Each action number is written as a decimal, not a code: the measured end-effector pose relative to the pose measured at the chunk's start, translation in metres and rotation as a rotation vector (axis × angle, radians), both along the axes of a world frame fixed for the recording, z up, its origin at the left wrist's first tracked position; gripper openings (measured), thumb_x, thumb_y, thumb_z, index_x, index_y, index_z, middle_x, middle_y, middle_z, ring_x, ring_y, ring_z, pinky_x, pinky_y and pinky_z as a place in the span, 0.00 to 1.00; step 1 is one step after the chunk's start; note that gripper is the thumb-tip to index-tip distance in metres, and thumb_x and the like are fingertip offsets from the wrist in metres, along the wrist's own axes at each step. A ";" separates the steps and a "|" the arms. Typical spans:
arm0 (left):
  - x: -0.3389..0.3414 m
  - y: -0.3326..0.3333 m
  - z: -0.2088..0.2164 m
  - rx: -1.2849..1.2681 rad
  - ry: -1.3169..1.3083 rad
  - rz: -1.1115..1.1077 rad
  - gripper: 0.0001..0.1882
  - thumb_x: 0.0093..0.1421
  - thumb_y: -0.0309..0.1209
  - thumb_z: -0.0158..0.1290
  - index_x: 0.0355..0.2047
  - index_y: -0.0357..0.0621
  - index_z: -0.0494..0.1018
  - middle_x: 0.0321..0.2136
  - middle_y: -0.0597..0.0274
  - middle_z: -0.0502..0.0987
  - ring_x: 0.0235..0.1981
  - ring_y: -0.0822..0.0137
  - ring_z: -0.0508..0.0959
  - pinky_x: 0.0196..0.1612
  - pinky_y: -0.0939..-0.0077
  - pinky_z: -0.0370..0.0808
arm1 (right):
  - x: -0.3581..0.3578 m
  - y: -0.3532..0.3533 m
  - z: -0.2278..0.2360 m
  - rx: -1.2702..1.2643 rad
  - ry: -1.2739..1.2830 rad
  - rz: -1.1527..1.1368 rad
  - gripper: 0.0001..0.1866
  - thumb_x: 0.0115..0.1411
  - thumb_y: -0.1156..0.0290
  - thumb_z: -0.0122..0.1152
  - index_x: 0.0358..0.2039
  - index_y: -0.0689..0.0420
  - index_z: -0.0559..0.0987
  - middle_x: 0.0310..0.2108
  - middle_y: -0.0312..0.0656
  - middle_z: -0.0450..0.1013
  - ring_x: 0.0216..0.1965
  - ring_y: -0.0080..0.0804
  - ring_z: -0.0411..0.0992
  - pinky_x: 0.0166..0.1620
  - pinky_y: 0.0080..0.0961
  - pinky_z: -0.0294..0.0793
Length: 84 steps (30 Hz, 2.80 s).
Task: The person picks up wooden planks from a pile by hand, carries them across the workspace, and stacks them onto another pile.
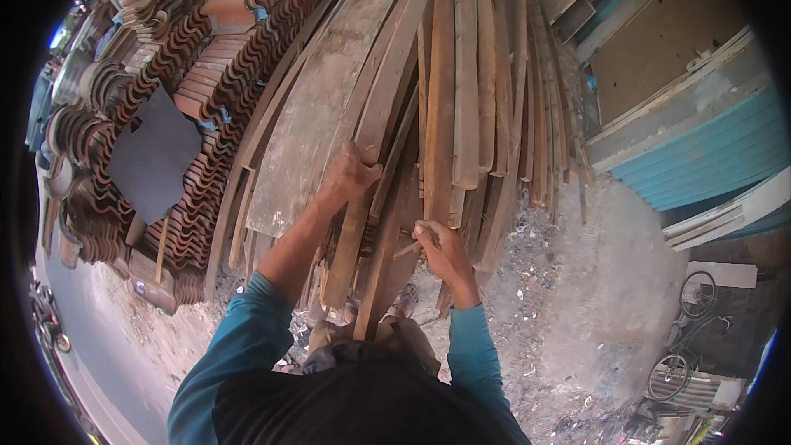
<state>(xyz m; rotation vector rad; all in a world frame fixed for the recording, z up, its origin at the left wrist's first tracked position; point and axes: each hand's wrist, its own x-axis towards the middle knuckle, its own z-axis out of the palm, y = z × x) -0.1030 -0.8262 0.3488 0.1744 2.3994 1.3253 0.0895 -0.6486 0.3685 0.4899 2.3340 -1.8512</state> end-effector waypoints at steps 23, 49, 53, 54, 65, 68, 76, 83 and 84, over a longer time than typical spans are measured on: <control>0.330 -0.313 0.054 0.081 -0.380 0.296 0.33 0.40 0.36 0.68 0.47 0.36 0.70 0.35 0.54 0.77 0.35 0.65 0.74 0.40 0.68 0.74 | -0.059 -0.098 -0.041 -0.606 0.035 -0.112 0.35 0.65 0.46 0.57 0.60 0.63 0.66 0.51 0.51 0.72 0.50 0.39 0.74 0.51 0.31 0.75; 0.254 -0.433 -0.090 -0.383 0.419 0.922 0.38 0.52 0.38 0.66 0.57 0.31 0.64 0.51 0.40 0.71 0.52 0.48 0.72 0.54 0.58 0.70 | -0.216 -0.281 0.044 0.132 0.381 0.432 0.34 0.64 0.48 0.59 0.56 0.67 0.72 0.50 0.51 0.73 0.49 0.38 0.73 0.51 0.35 0.74; 0.221 -0.438 -0.133 -0.359 0.225 0.990 0.37 0.58 0.46 0.61 0.57 0.27 0.67 0.54 0.35 0.72 0.57 0.43 0.72 0.60 0.58 0.67 | -0.153 -0.239 0.051 0.136 0.350 0.442 0.28 0.65 0.58 0.59 0.53 0.71 0.73 0.50 0.57 0.74 0.52 0.40 0.74 0.54 0.30 0.73; 0.225 -0.422 -0.140 -0.256 0.116 0.822 0.35 0.59 0.48 0.59 0.54 0.27 0.70 0.52 0.35 0.74 0.55 0.45 0.75 0.59 0.60 0.69 | -0.138 -0.209 0.049 0.177 0.299 0.408 0.28 0.65 0.57 0.59 0.54 0.71 0.72 0.51 0.56 0.74 0.54 0.40 0.73 0.56 0.30 0.72; 0.385 -0.294 -0.213 0.004 -0.408 0.679 0.34 0.59 0.45 0.59 0.55 0.28 0.69 0.50 0.38 0.76 0.52 0.52 0.77 0.56 0.62 0.73 | -0.087 0.085 -0.088 0.999 0.146 -0.136 0.44 0.57 0.40 0.60 0.59 0.68 0.69 0.57 0.61 0.68 0.57 0.58 0.68 0.59 0.45 0.65; 0.376 -0.282 -0.194 -0.060 -0.394 0.591 0.32 0.57 0.45 0.60 0.50 0.26 0.71 0.48 0.39 0.77 0.50 0.48 0.78 0.55 0.62 0.73 | -0.083 0.101 -0.091 1.086 0.132 -0.166 0.43 0.57 0.41 0.61 0.59 0.67 0.69 0.57 0.61 0.68 0.58 0.59 0.66 0.61 0.46 0.64; 0.456 -0.318 -0.220 0.035 -0.453 0.802 0.28 0.59 0.38 0.61 0.50 0.25 0.71 0.43 0.44 0.80 0.44 0.59 0.79 0.49 0.69 0.75 | -0.120 0.089 -0.104 0.856 0.028 -0.232 0.46 0.58 0.49 0.63 0.65 0.68 0.58 0.59 0.68 0.65 0.61 0.61 0.64 0.63 0.44 0.64; 0.447 -0.312 -0.208 0.082 -0.452 0.795 0.25 0.59 0.34 0.61 0.51 0.26 0.71 0.40 0.49 0.80 0.36 0.67 0.79 0.39 0.74 0.75 | -0.118 0.118 -0.077 0.768 -0.062 -0.161 0.50 0.56 0.51 0.65 0.67 0.70 0.54 0.62 0.67 0.62 0.64 0.58 0.61 0.64 0.42 0.63; 0.446 -0.317 -0.208 0.089 -0.424 0.768 0.25 0.60 0.35 0.61 0.50 0.26 0.71 0.39 0.50 0.81 0.35 0.67 0.79 0.37 0.75 0.75 | -0.118 0.116 -0.072 0.768 -0.046 -0.163 0.50 0.56 0.51 0.65 0.67 0.70 0.54 0.62 0.67 0.62 0.64 0.58 0.61 0.64 0.42 0.63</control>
